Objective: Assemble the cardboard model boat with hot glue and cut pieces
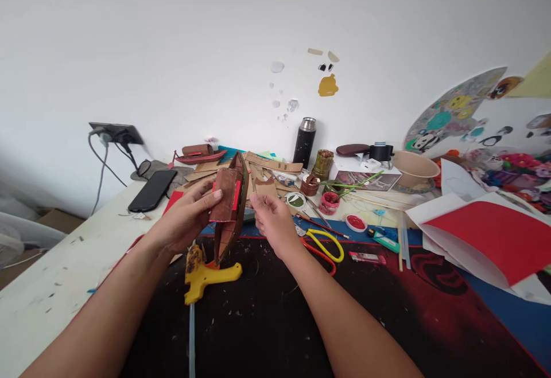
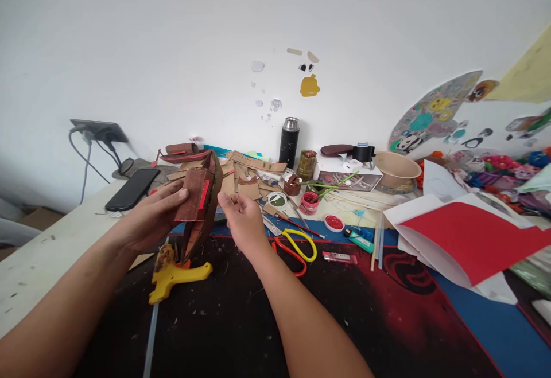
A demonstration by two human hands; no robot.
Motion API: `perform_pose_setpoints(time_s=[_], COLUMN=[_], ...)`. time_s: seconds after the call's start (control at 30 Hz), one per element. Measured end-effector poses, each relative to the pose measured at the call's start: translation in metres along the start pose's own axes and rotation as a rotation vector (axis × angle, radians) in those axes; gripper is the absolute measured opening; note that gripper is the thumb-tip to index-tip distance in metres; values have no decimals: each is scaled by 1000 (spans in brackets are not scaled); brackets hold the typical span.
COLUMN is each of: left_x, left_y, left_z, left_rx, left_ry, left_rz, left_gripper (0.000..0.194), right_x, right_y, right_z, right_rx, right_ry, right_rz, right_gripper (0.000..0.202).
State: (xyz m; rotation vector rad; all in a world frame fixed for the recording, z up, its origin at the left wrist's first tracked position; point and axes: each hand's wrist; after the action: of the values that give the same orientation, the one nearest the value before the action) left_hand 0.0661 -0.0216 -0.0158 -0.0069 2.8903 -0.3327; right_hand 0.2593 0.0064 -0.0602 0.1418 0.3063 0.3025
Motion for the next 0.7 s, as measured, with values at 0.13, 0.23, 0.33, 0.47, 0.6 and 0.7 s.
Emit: perform_pose_setpoints(time_s=[0.13, 0.23, 0.33, 0.47, 0.6, 0.7], left_x=[-2, -4, -4, -4, -10, -13], left_y=[-2, -3, -2, -1, -2, -2], left_z=[-1, -1, 0, 0, -2, -3], left_rx=[32, 54, 16, -51, -68, -114], left_ry=[25, 41, 20, -35, -93, -147], left_rz=[24, 38, 31, 17, 15, -9], left_gripper=[67, 73, 68, 61, 61, 62], right_x=[-1, -2, -2, 0, 0, 0], right_y=[-1, -2, -2, 0, -1, -3], right_z=[0, 1, 2, 5, 7, 7], right_rx=[25, 29, 15, -31, -79, -111], right_ry=[1, -4, 14, 62, 43, 27], right_rz=[-31, -26, -37, -91, -59, 44], right_gripper=[65, 66, 67, 66, 64, 64])
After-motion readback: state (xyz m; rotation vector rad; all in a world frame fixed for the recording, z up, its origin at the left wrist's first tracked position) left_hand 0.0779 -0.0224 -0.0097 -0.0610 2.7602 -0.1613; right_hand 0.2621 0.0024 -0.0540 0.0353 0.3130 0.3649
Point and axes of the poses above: each hand's wrist, its own y-axis towards the middle knuckle, its own x-axis out of the back of the hand, z = x × y, and after that the axes turned 10 degrees about x, right-handed
